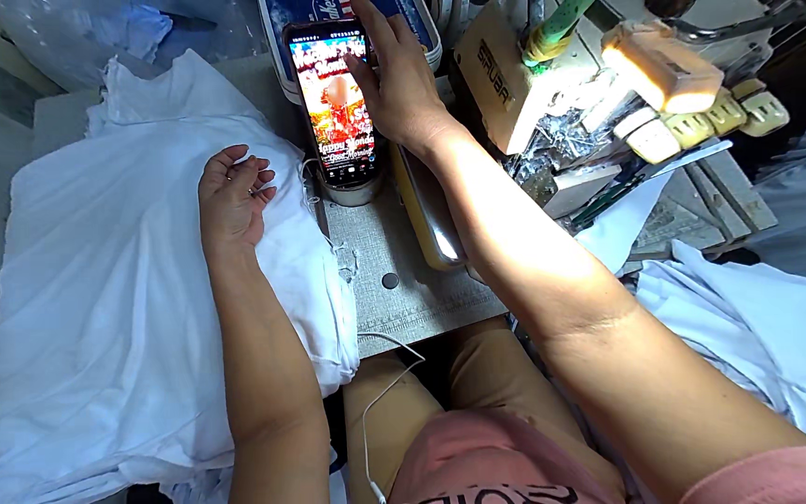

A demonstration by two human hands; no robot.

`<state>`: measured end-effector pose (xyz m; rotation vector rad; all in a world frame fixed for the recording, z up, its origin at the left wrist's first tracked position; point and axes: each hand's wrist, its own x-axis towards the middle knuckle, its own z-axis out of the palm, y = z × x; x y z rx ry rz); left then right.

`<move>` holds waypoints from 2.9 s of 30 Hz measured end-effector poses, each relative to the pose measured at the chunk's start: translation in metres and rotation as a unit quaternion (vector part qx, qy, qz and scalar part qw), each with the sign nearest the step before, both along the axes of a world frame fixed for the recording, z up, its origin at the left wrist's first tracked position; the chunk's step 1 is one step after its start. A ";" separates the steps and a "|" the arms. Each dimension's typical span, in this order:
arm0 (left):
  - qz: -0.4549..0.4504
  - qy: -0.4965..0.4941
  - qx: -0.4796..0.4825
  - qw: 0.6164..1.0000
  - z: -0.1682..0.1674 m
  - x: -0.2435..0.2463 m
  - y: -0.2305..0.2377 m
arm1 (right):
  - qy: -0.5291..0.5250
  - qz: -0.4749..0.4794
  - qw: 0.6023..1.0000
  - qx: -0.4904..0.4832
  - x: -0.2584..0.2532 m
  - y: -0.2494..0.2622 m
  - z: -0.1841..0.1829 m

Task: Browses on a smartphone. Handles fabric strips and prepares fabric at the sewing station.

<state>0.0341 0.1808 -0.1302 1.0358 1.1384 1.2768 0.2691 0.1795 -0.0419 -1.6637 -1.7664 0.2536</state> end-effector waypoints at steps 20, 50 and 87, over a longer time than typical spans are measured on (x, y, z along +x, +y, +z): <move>-0.006 0.000 0.002 1.000 -0.001 -0.001 0.001 | 0.005 -0.009 1.000 -0.009 -0.001 0.000 0.002; -0.011 0.004 0.002 1.000 -0.002 -0.001 0.000 | 0.058 -0.015 0.998 -0.010 -0.001 0.000 0.004; -0.004 0.013 -0.003 1.000 0.000 0.000 -0.001 | 0.096 -0.047 0.994 0.027 0.002 0.003 0.003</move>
